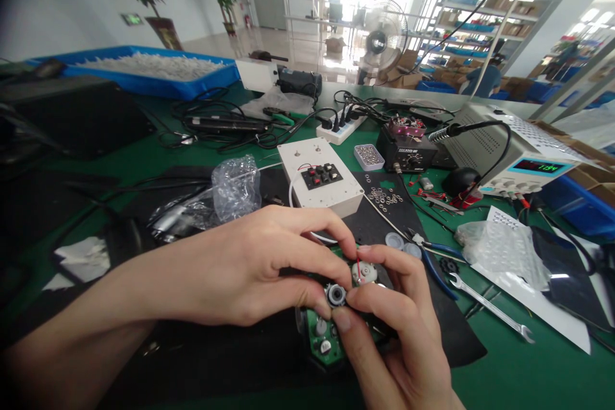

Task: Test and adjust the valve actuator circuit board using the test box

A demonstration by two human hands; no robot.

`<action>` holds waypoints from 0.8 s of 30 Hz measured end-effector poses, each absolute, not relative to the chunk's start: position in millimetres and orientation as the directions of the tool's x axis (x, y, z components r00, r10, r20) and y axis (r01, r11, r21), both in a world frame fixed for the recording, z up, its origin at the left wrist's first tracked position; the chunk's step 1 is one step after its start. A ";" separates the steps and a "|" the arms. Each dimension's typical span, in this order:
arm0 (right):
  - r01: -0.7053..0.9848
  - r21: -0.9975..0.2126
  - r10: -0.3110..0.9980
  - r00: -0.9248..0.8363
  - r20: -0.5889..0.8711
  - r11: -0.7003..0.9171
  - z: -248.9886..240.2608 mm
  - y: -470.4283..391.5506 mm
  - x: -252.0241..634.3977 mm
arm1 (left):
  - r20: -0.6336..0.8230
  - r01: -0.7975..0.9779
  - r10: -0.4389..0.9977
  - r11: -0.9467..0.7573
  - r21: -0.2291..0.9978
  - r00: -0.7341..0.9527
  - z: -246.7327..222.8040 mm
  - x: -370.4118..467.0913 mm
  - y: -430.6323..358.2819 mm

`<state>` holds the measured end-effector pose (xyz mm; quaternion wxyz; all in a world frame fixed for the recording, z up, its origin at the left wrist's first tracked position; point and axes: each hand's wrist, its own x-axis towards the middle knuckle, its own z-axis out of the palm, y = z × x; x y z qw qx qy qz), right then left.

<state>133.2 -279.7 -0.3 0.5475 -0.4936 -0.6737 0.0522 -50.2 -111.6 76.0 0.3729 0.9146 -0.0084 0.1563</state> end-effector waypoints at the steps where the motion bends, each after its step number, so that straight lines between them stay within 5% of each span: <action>1: 0.608 -0.612 0.723 0.088 0.685 0.506 -0.1 -280.1 133.2 | 0.289 -0.131 0.099 -0.723 0.679 0.952 76.0 -50.2 -111.4; 15: 0.605 -0.622 0.728 0.101 0.678 0.496 -2.0 -280.5 133.7 | 0.255 -0.110 0.113 -0.685 0.720 0.960 76.2 -49.7 -110.9; 20: 0.487 -0.709 0.763 0.124 0.634 0.510 -10.5 -288.1 146.3 | 0.238 -0.111 0.101 -0.668 0.736 0.966 88.0 -59.2 -103.4; 24: 0.353 -0.851 0.894 0.077 0.441 0.389 -9.3 -290.0 177.5 | 0.255 0.026 0.324 -0.663 0.748 0.911 96.5 -75.6 -88.1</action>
